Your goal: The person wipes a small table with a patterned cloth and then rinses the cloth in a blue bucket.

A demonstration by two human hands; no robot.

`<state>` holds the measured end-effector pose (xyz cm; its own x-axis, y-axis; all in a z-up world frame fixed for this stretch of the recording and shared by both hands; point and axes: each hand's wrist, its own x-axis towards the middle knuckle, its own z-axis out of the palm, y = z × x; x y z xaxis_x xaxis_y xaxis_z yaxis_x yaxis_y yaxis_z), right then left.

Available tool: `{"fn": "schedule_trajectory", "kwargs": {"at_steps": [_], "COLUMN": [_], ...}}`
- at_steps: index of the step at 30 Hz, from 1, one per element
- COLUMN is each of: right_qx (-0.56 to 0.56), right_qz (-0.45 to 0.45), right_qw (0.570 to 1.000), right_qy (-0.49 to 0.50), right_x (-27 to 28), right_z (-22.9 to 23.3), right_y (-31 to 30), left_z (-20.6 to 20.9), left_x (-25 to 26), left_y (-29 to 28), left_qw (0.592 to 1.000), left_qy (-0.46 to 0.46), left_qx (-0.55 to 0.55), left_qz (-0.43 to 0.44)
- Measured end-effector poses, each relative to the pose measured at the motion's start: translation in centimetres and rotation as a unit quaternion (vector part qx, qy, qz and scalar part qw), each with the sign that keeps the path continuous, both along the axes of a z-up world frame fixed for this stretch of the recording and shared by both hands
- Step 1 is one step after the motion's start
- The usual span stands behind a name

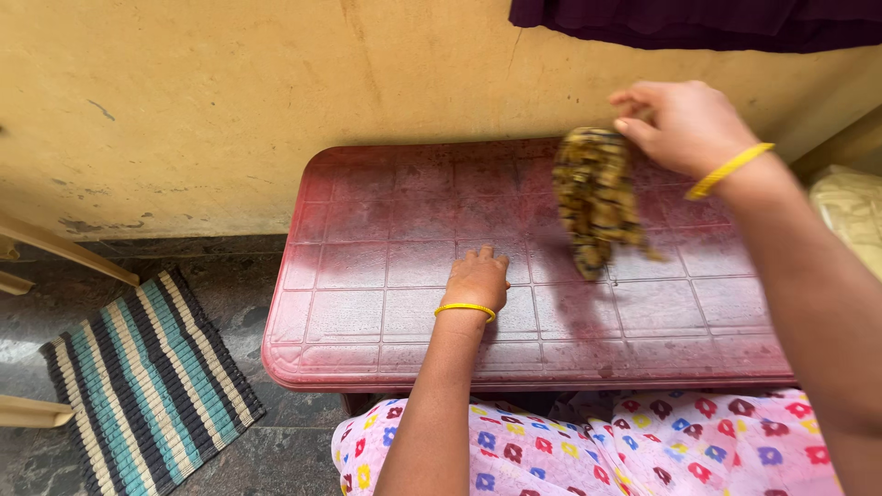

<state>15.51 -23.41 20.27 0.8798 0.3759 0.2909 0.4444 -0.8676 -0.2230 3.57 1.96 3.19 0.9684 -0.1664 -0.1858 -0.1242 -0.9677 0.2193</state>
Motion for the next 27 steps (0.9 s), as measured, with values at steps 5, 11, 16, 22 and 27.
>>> {"fn": "schedule_trajectory", "kwargs": {"at_steps": [5, 11, 16, 22, 27], "right_qx": [-0.095, -0.129, -0.085, -0.104, -0.114], "right_qz": [0.146, 0.287, 0.307, 0.135, -0.077], "right_qw": [0.984, 0.940, 0.944, 0.985, 0.990], "right_qy": [0.036, 0.130, 0.090, 0.010, -0.017], "right_x": [2.3, 2.3, 4.3, 12.2, 14.1], "right_z": [-5.9, -12.1, -14.7, -18.1, -19.0], "right_y": [7.7, 8.5, 4.7, -7.1, -17.9], "left_z": [0.4, 0.1, -0.1, 0.2, 0.7], "left_x": [0.1, 0.1, 0.1, -0.3, -0.2], "left_y": [0.6, 1.1, 0.4, 0.5, 0.2], "left_qw": [1.000, 0.999, 1.000, 0.999, 0.999], "left_qy": [-0.003, -0.025, -0.024, -0.043, -0.023], "left_qx": [-0.016, -0.028, -0.014, -0.018, -0.019], "left_qz": [-0.002, -0.008, -0.013, -0.020, -0.017]}}
